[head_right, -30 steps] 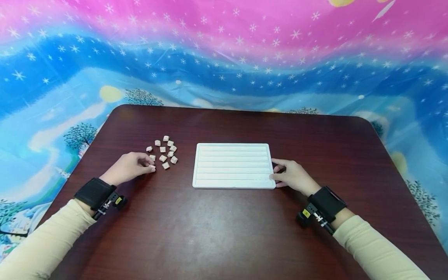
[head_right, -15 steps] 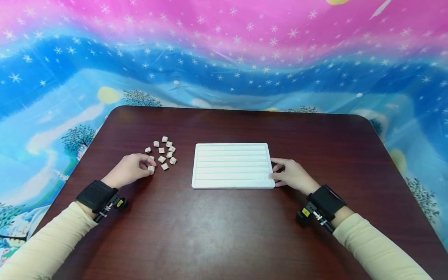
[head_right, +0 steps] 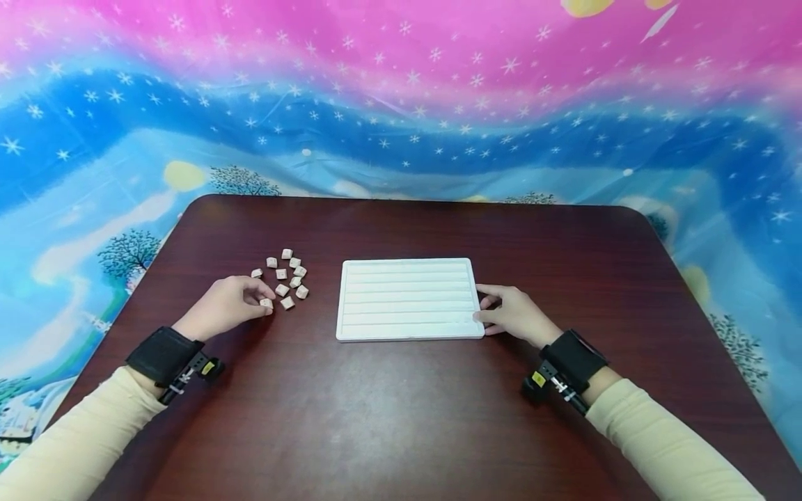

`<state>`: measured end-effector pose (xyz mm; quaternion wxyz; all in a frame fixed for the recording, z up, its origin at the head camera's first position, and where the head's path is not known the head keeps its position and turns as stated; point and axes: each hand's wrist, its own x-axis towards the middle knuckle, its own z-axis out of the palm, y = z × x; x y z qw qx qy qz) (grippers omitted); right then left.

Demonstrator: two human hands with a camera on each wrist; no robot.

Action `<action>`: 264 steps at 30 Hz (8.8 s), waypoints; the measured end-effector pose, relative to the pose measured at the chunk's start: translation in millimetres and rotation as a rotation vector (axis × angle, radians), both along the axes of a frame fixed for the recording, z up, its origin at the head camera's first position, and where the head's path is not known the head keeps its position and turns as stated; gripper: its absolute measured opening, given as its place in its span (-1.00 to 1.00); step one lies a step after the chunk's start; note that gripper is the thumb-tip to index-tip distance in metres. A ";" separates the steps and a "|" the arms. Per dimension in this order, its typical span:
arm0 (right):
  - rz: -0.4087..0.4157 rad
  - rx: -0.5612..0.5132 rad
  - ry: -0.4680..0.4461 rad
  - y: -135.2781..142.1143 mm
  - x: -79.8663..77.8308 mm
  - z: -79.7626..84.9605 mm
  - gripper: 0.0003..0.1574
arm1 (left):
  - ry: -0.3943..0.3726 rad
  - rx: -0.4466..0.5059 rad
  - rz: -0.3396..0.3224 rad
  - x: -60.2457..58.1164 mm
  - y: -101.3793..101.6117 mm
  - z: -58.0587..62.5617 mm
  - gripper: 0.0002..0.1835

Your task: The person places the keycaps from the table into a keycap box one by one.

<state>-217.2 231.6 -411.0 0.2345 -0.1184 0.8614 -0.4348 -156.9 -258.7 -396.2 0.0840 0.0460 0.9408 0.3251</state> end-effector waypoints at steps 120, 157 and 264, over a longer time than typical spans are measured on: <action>-0.015 -0.028 -0.031 -0.3 0.6 -2.8 -0.15 | 0.005 -0.050 -0.215 -110.2 300.8 -6.4 -0.89; -0.016 -0.034 -0.026 1.0 -2.5 0.3 -0.15 | 0.032 -0.032 -0.266 -110.2 303.9 1.3 -0.83; -0.012 0.017 -0.030 -3.8 -3.3 -1.1 -0.12 | 0.073 -0.095 -0.186 -27.1 18.9 1.1 -0.77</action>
